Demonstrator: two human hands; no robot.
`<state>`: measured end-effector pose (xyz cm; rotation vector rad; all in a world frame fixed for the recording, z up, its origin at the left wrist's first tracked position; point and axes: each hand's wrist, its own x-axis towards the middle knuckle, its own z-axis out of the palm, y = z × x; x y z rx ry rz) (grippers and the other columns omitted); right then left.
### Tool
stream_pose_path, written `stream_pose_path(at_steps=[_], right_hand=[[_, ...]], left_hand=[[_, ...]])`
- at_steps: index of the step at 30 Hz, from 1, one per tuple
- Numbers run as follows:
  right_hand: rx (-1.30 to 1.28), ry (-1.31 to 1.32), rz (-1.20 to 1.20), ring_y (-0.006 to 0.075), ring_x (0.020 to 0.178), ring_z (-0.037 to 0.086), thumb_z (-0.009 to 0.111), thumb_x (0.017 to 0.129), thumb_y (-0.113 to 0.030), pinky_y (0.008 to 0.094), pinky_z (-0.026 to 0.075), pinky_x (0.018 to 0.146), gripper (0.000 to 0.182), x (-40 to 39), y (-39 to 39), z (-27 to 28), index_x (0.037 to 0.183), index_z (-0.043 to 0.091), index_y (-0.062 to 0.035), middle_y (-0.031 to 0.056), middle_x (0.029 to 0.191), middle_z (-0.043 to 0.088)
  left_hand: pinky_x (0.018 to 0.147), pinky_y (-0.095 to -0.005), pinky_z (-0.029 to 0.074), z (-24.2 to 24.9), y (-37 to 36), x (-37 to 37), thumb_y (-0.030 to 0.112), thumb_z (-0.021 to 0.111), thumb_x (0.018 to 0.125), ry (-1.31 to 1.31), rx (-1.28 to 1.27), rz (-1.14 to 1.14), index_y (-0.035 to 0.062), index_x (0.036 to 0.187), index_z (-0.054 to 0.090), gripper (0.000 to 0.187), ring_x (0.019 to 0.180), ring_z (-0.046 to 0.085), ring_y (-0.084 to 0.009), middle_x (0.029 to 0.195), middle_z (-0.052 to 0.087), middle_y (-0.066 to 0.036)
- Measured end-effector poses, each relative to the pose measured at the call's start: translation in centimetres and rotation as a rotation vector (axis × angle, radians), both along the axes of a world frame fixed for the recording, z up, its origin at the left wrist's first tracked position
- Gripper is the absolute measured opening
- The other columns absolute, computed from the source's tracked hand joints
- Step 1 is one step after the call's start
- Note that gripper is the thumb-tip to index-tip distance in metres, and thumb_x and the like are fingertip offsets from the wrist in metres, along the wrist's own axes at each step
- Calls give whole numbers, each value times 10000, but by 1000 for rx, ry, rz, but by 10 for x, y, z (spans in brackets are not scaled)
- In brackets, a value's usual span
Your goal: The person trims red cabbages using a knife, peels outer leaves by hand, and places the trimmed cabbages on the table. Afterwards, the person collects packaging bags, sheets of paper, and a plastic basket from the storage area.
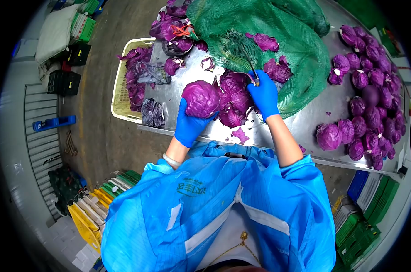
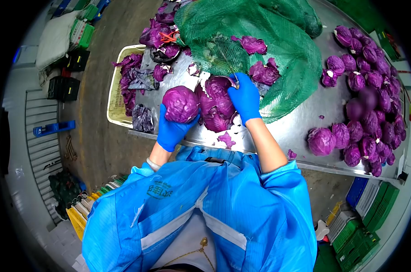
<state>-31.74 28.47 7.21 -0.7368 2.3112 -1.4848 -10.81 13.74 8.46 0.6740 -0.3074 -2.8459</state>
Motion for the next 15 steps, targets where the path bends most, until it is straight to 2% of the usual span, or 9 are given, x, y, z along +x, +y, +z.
stream_pose_path(at_steps=[2, 3, 4, 6, 9, 11, 13, 15], right_hand=[[-169, 189, 105, 253, 879, 669, 750, 757, -196, 343, 529, 759, 460, 21, -3, 37, 1185, 612, -100, 126, 1114, 645], [-131, 215, 207, 255, 937, 649, 810, 731, -314, 349, 521, 804, 634, 30, -7, 37, 1280, 559, -120, 123, 1235, 585], [-55, 67, 344, 265, 909, 642, 833, 701, -384, 366, 515, 827, 687, 38, -6, 43, 1267, 559, -107, 119, 1169, 600], [-198, 89, 373, 267, 865, 638, 841, 680, -426, 379, 512, 818, 658, 49, -18, 41, 1183, 589, -86, 112, 1071, 623], [-106, -46, 267, 289, 852, 637, 839, 671, -449, 388, 511, 786, 611, 51, -21, 35, 1095, 603, -77, 112, 982, 631], [-28, -27, 313, 304, 864, 639, 835, 668, -467, 391, 508, 769, 603, 45, -20, 39, 1058, 601, -72, 118, 971, 635], [27, -16, 337, 327, 874, 641, 830, 661, -494, 400, 506, 755, 615, 40, -19, 37, 1041, 599, -69, 134, 959, 636], [58, 12, 354, 325, 860, 643, 826, 668, -495, 404, 507, 745, 606, 39, -15, 29, 1040, 601, -72, 129, 944, 638]], left_hand=[[1141, -573, 286, -5, 0, 3, 610, 506, 905, 5, 9, -11, 130, 1505, 256, 808, 1390, 336, -373, 1519, 317, -173], [1147, -566, 280, 0, 0, -1, 589, 517, 908, 9, -13, -19, 119, 1507, 246, 808, 1393, 332, -373, 1520, 312, -178], [1154, -559, 273, 4, 0, -5, 568, 528, 911, 16, -38, -25, 108, 1508, 236, 809, 1397, 328, -373, 1522, 307, -183], [1151, -546, 282, 5, 1, -12, 621, 502, 901, 73, 28, -29, 115, 1505, 238, 831, 1378, 354, -369, 1504, 327, -185], [1138, -541, 305, 1, 1, -19, 633, 483, 907, 129, 149, -21, 122, 1497, 253, 814, 1351, 389, -361, 1487, 350, -178], [1128, -541, 325, -5, 9, -22, 617, 466, 923, 5, -518, -119, 120, 1491, 267, 780, 1349, 394, -357, 1486, 355, -173], [1106, -537, 363, -4, 11, -23, 578, 435, 955, 72, 104, -22, 121, 1481, 289, 711, 1340, 410, -340, 1482, 368, -163], [1106, -537, 365, -10, 18, -20, 569, 427, 962, 21, -384, -124, 124, 1480, 293, 696, 1337, 414, -337, 1484, 368, -163]])
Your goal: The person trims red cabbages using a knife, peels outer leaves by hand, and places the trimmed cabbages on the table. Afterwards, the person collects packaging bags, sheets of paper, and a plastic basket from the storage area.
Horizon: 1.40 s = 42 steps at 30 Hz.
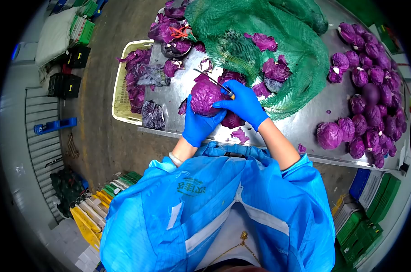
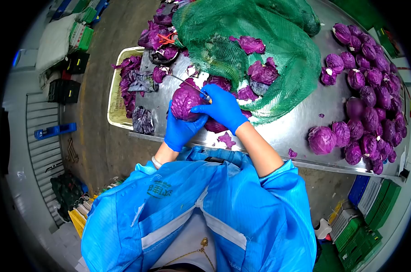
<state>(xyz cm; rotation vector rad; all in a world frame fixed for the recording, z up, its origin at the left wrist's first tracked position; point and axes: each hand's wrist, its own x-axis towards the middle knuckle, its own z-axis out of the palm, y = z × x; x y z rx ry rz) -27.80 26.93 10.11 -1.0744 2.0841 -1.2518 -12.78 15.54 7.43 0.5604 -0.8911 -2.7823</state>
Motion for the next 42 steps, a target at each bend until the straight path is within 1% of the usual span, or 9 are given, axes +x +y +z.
stream_pose_path(at_steps=[11, 13, 15, 17, 22, 25, 29, 34, 42], right_hand=[[-104, -104, 226, 253, 774, 638, 769, 795, -256, 368, 503, 711, 264, 16, 15, -18, 912, 654, -50, 98, 838, 638], [-167, -309, 432, 209, 768, 631, 762, 795, -195, 346, 498, 713, 210, 13, 23, -11, 899, 668, -38, 88, 821, 635], [-309, -489, 390, 116, 819, 611, 758, 805, -157, 294, 495, 739, 183, 12, 37, 6, 884, 680, -11, 39, 859, 673], [-219, -584, 64, 116, 855, 618, 774, 800, -165, 295, 502, 773, 196, -11, 61, 7, 902, 699, -15, 44, 910, 687], [-170, -85, -256, 199, 1071, 626, 849, 732, -256, 330, 487, 937, 621, -28, 47, 16, 1264, 605, -49, 113, 1177, 663], [-284, -220, 19, 253, 1207, 575, 893, 634, -364, 384, 454, 1015, 949, 2, 23, 26, 1424, 447, -84, 156, 1367, 549], [-234, -277, -20, 227, 1035, 643, 871, 671, -393, 359, 508, 891, 811, 0, 23, 18, 1335, 541, -65, 139, 1183, 643], [138, -747, -124, 57, 509, 479, 805, 753, -476, 253, 380, 471, 569, 6, 32, 5, 1132, 686, -69, -8, 659, 556], [-81, 138, -132, 294, 870, 680, 800, 695, -455, 386, 544, 735, 665, 33, 29, 8, 1218, 630, -81, 154, 990, 697]], left_hand=[[1101, -533, 359, -15, -3, 13, 532, 419, 963, -101, 534, 80, 115, 1431, 388, 628, 1319, 438, -332, 1444, 429, -164], [1098, -537, 361, -21, -6, 12, 527, 418, 957, -82, -348, -27, 116, 1430, 381, 628, 1309, 450, -333, 1428, 446, -161], [1079, -533, 381, -11, -10, 9, 502, 429, 953, -69, -293, 33, 99, 1419, 388, 617, 1284, 470, -344, 1405, 463, -172], [1045, -522, 418, 6, -19, 6, 457, 451, 953, -43, 697, 252, 65, 1399, 408, 595, 1243, 497, -367, 1374, 481, -195], [996, -528, 444, -5, -36, 6, 502, 474, 935, 55, 661, 112, 93, 1393, 427, 617, 1214, 526, -371, 1365, 495, -199], [995, -485, 467, 41, -9, -8, 475, 557, 920, -205, -1222, -352, 159, 1431, 365, 631, 1281, 496, -311, 1432, 453, -146], [1112, -486, 368, 32, -13, -3, 566, 586, 889, -4, 557, -286, 166, 1467, 343, 744, 1327, 453, -305, 1470, 411, -156], [1073, -469, 429, 25, -24, 2, 481, 499, 969, -99, 119, -114, 92, 1445, 385, 626, 1295, 489, -288, 1405, 497, -132], [843, -391, 567, -3, -12, 5, 309, 658, 903, -336, 342, -15, 180, 1284, 549, 417, 1081, 626, -196, 1195, 621, -45]])
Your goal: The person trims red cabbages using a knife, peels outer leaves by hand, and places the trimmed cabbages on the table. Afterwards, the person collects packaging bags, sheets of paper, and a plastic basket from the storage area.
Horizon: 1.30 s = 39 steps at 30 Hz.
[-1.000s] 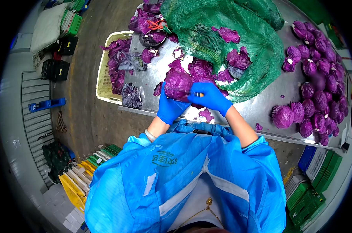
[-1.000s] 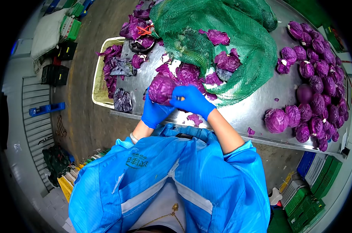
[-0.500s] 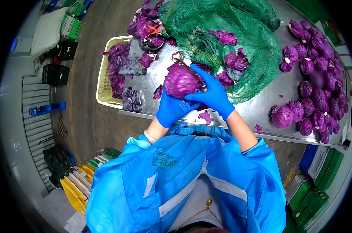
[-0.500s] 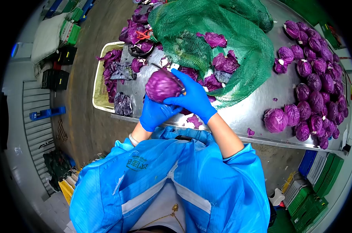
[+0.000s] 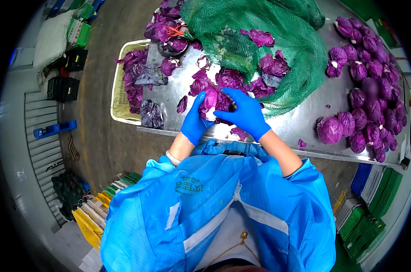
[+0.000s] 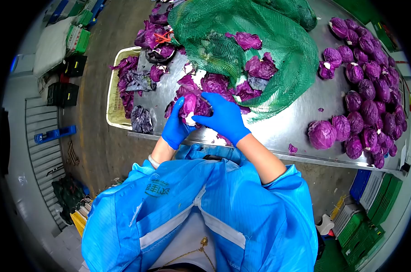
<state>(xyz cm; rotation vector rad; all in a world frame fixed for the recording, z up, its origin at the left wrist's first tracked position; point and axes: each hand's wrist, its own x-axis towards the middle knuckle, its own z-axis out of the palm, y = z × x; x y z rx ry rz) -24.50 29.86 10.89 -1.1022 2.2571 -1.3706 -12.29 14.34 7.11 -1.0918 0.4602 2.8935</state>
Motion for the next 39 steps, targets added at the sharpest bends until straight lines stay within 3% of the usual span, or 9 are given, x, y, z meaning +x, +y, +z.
stream_pose_path(at_steps=[4, 7, 12, 15, 17, 19, 23, 27, 39], right_hand=[[107, -225, -44, 303, 727, 679, 742, 734, -352, 400, 537, 660, 474, -12, -2, -8, 1116, 652, -86, 148, 817, 680], [132, 137, -117, 304, 685, 670, 725, 749, -340, 393, 534, 641, 395, -22, 0, -32, 1038, 663, -80, 149, 774, 672], [47, -231, -416, 232, 751, 682, 775, 740, -385, 372, 532, 667, 554, -98, 30, -39, 1158, 619, -55, 150, 886, 699], [122, -84, -247, 237, 852, 673, 835, 656, -532, 353, 533, 762, 929, -70, 27, -7, 1360, 504, -25, 187, 1091, 674], [24, -343, -12, 207, 921, 654, 855, 655, -489, 345, 514, 835, 955, -46, 17, -1, 1388, 480, -6, 151, 1083, 680], [-196, -541, 165, 135, 902, 626, 879, 669, -392, 323, 508, 835, 834, -21, 7, 16, 1326, 545, -2, 95, 1007, 700], [-8, -504, 18, 120, 771, 606, 861, 691, -418, 319, 512, 748, 738, -25, 12, 11, 1243, 602, -3, 64, 920, 691], [156, -651, -39, 116, 665, 599, 842, 714, -435, 289, 510, 636, 696, -27, 13, -15, 1223, 610, -21, 23, 832, 642], [-260, -1317, -52, 100, 531, 545, 702, 865, -329, 232, 415, 463, 258, -24, 50, -30, 897, 598, -94, -4, 681, 575]], left_hand=[[836, -395, 569, 13, 0, 0, 334, 654, 907, -95, -310, -52, 180, 1297, 529, 437, 1091, 617, -190, 1227, 608, -41], [873, -394, 570, 17, 3, 5, 356, 639, 916, -146, -354, -70, 131, 1273, 579, 426, 1036, 653, -199, 1195, 650, -69], [1135, -538, 306, 8, -9, 28, 480, 586, 900, 399, 230, -60, 98, 1463, 341, 722, 1345, 421, -312, 1474, 399, -138], [1135, -563, 294, 9, -8, 23, 486, 603, 896, 292, -1362, -496, 104, 1490, 273, 779, 1345, 417, -333, 1482, 385, -154], [1130, -516, 330, 51, 2, 8, 393, 708, 855, 551, -992, -384, 124, 1477, 281, 801, 1329, 445, -310, 1469, 402, -142], [1118, -497, 358, 48, 1, 4, 426, 667, 883, 387, -1480, -573, 130, 1484, 273, 777, 1321, 457, -310, 1475, 401, -147], [1104, -472, 388, 46, -14, -17, 450, 633, 910, 246, 37, -113, 115, 1467, 332, 716, 1282, 504, -295, 1383, 518, -105], [954, -472, 528, 45, -1, -15, 302, 597, 952, 46, -492, -320, 138, 1476, 322, 615, 1239, 543, -272, 1386, 505, -108], [1007, -401, 497, 43, -6, -17, -76, 536, 712, 239, -408, -471, 81, 1533, 215, 895, 1294, 496, -272, 1440, 456, -127]])
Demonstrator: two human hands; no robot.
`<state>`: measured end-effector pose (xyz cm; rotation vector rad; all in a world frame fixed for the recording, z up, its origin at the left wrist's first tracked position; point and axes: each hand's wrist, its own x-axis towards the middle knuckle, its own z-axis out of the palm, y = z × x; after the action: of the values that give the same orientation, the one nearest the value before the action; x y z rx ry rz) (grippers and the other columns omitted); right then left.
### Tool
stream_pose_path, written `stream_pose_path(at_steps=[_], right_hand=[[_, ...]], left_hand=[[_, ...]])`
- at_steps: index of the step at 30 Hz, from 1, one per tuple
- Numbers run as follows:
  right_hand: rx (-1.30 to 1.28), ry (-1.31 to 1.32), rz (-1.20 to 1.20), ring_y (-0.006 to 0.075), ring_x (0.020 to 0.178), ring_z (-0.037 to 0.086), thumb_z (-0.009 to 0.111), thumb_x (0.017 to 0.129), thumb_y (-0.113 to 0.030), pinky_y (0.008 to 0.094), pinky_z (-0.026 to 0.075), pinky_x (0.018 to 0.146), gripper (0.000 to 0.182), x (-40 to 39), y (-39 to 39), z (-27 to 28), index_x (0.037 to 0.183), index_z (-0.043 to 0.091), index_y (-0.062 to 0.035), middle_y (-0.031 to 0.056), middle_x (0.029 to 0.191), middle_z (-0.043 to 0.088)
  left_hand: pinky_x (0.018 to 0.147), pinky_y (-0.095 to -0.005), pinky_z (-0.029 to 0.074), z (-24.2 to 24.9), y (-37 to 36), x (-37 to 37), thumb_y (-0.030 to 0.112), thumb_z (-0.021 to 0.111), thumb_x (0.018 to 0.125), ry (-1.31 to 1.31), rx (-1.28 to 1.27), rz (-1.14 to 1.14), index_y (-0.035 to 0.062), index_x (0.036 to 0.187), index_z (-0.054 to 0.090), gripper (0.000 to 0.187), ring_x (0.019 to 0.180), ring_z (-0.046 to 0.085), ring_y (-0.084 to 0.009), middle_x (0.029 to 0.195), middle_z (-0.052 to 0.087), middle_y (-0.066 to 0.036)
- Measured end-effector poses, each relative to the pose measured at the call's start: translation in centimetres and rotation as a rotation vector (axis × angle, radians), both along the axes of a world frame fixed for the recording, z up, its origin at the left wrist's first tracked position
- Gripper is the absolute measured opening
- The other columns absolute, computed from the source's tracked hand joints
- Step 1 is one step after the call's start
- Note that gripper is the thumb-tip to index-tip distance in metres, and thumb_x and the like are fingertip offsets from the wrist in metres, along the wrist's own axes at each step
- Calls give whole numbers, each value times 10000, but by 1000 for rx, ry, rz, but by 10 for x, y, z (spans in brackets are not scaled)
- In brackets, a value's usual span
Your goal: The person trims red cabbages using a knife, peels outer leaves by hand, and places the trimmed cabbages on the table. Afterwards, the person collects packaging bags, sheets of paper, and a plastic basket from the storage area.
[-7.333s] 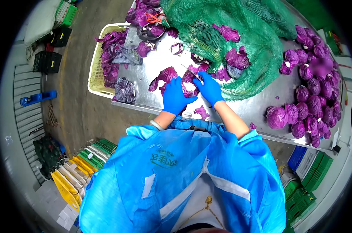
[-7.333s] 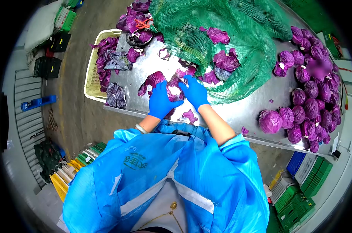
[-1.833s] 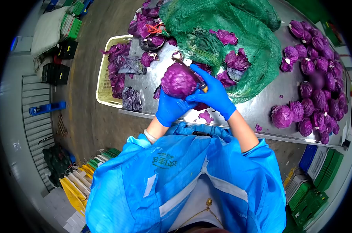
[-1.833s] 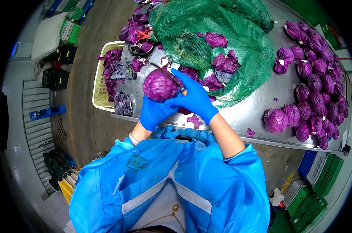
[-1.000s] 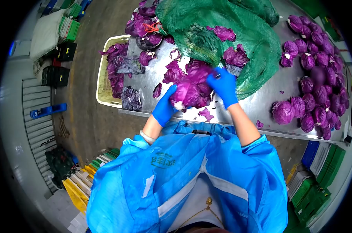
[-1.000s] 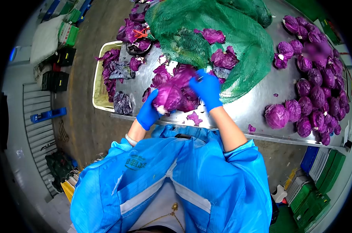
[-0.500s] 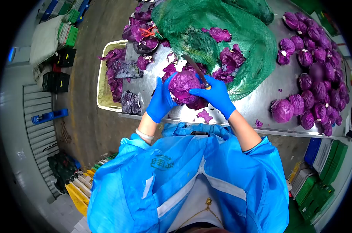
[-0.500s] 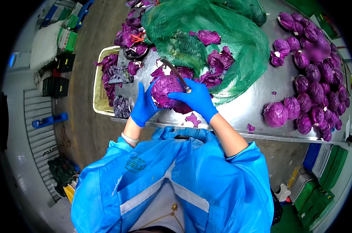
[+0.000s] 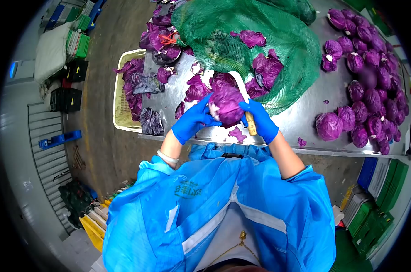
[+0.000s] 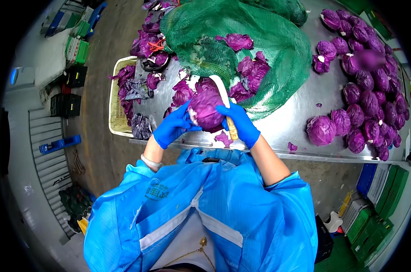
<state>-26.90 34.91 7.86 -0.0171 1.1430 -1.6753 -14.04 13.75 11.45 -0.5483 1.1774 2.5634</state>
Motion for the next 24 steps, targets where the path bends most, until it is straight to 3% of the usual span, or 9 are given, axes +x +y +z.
stream_pose_path(at_steps=[3, 6, 7, 11, 13, 15, 17, 21, 24], right_hand=[[-49, -311, -105, 118, 524, 545, 592, 914, -425, 243, 408, 452, 310, -5, 13, -16, 811, 589, -132, 11, 671, 585], [-30, -164, -140, 124, 526, 546, 617, 902, -395, 249, 419, 456, 288, -7, 26, -19, 813, 586, -123, 19, 661, 573], [-23, -146, -147, 128, 520, 543, 638, 893, -376, 257, 428, 455, 275, -7, 28, -17, 812, 583, -119, 20, 661, 567], [46, -183, -283, 131, 487, 540, 658, 886, -379, 267, 460, 449, 284, -1, 28, -19, 813, 587, -114, 17, 641, 555], [34, -204, -301, 130, 482, 542, 648, 891, -407, 270, 476, 453, 309, -6, 41, -32, 813, 602, -112, 17, 622, 554], [-22, -208, -315, 132, 484, 542, 629, 899, -442, 272, 486, 469, 343, -10, 58, -34, 807, 619, -112, 21, 608, 560], [-253, -198, -296, 143, 534, 566, 590, 915, -489, 270, 499, 512, 389, -21, 79, -37, 908, 639, -104, 35, 676, 605], [-137, -240, -649, 148, 625, 600, 549, 934, -499, 273, 506, 527, 459, -58, 138, -34, 1147, 582, -94, 42, 833, 640], [-72, -73, -909, 155, 544, 581, 525, 907, -590, 275, 481, 473, 509, -105, 201, -3, 1085, 611, -120, 29, 704, 610]], left_hand=[[1080, -406, 414, -8, -13, 0, -37, 540, 774, -25, 71, -85, 55, 1507, 298, 777, 1349, 432, -253, 1446, 455, -133], [1087, -375, 377, -16, -1, -14, 132, 617, 889, -7, -623, 111, 76, 1496, 342, 669, 1290, 475, -257, 1439, 461, -130], [1103, -353, 342, -15, 5, -21, 249, 665, 909, 28, -658, 169, 91, 1491, 358, 676, 1322, 436, -230, 1464, 441, -110], [1041, -322, 396, -5, 44, -49, 188, 650, 922, 143, -933, -7, 114, 1444, 456, 562, 1236, 513, -186, 1353, 559, -82], [874, -290, 491, -14, 46, -68, 206, 509, 996, 149, -903, 155, 46, 1271, 630, 340, 962, 632, -145, 1081, 701, -57], [735, -222, 495, -12, 50, -79, 206, 496, 1011, 35, -762, 191, 20, 1195, 671, 314, 877, 621, -84, 1082, 702, -53], [842, -250, 504, -15, 64, -93, 116, 551, 977, 58, -744, 105, -3, 1246, 623, 302, 949, 630, -119, 1143, 675, -94], [980, -269, 446, -41, 72, -113, 18, 600, 919, 138, -671, -59, 43, 1442, 419, 554, 1143, 561, -155, 1293, 580, -135], [944, -266, 456, -47, 80, -126, 14, 612, 912, 144, -752, -104, 36, 1410, 459, 521, 1073, 575, -145, 1271, 591, -130]])
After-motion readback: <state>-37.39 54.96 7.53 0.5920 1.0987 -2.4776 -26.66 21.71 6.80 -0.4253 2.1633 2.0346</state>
